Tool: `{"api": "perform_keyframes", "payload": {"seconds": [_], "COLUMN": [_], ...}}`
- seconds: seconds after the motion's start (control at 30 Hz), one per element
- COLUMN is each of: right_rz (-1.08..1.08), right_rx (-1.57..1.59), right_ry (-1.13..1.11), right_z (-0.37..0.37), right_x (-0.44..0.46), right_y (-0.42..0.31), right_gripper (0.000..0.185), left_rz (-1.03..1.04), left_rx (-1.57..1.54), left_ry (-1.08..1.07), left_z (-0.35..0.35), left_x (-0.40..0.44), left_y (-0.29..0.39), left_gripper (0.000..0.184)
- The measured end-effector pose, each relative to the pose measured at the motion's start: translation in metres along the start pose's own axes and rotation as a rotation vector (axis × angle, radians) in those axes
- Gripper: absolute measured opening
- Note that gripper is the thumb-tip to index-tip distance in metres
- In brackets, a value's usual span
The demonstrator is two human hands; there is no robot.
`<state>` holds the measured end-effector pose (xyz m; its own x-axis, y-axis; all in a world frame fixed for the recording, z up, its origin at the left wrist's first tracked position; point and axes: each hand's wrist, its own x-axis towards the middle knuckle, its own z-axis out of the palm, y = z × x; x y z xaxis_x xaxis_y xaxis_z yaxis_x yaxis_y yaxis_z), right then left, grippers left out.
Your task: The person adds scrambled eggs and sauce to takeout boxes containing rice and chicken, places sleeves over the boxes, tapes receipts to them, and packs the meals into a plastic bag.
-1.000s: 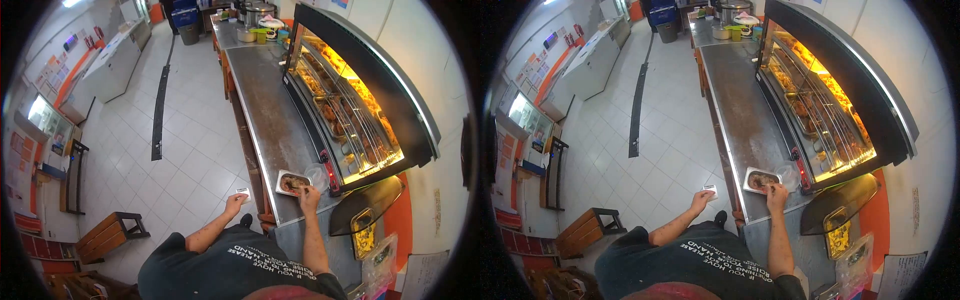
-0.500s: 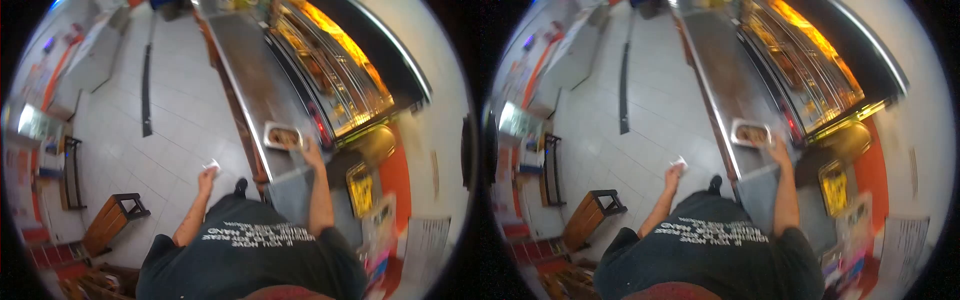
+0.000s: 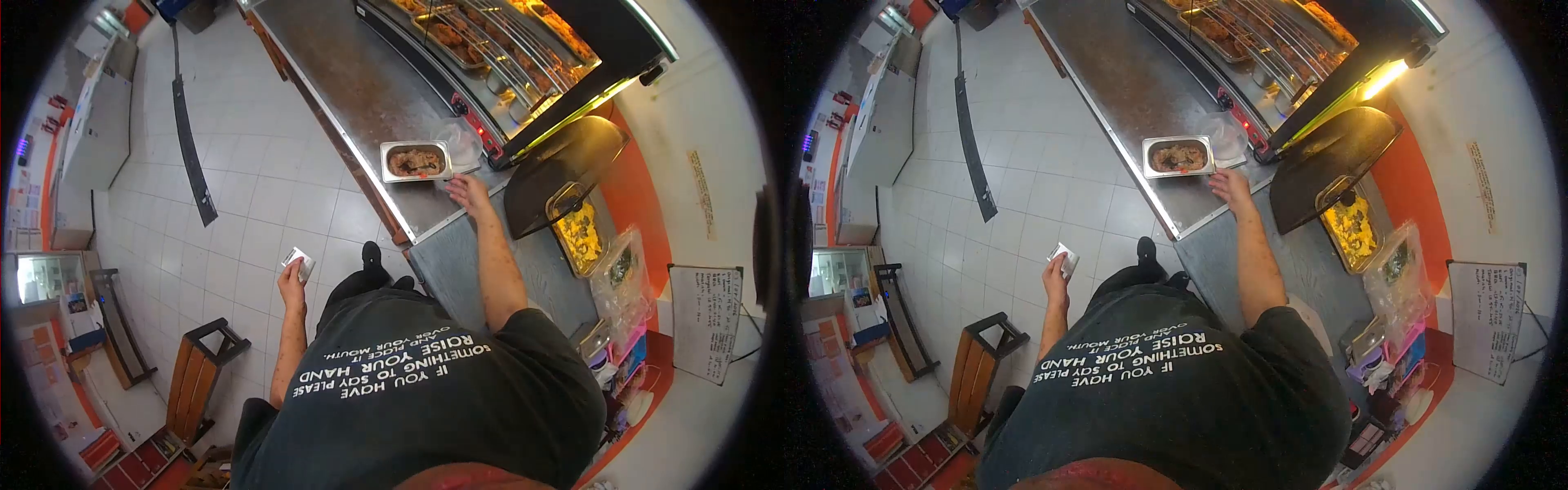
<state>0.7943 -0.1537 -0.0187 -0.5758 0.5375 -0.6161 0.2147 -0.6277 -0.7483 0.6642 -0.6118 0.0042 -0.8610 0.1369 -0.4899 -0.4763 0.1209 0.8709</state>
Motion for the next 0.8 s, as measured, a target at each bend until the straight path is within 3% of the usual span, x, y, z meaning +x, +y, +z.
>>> {"api": "perform_keyframes", "payload": {"seconds": [0.37,0.43,0.5,0.7,0.8], "right_rz": [-0.065,-0.025,-0.027,-0.077,-0.126], "right_rx": [0.510,0.372,0.329,-0.195,-0.280], "right_ry": [0.098,0.316,0.375,0.318,0.364], "right_z": [0.025,0.033,0.040,0.042,0.020], "right_x": [-0.023,-0.023,-0.033,-0.115,-0.176], "right_y": [0.050,0.064,0.079,0.117,0.131], "right_gripper": [0.050,0.050,0.045,0.032,0.032], "left_rz": [0.115,0.195,0.293,0.478,0.413], "left_rx": [0.018,0.161,0.323,0.292,0.439], "left_ry": [-0.216,-0.293,-0.376,-0.859,-1.087], "left_z": [0.026,0.031,0.038,0.105,0.149], "left_x": [0.081,0.088,0.091,0.100,0.083], "left_y": [0.043,0.058,0.077,0.099,0.103], "left_gripper": [0.024,0.022,0.027,0.047,0.048]}}
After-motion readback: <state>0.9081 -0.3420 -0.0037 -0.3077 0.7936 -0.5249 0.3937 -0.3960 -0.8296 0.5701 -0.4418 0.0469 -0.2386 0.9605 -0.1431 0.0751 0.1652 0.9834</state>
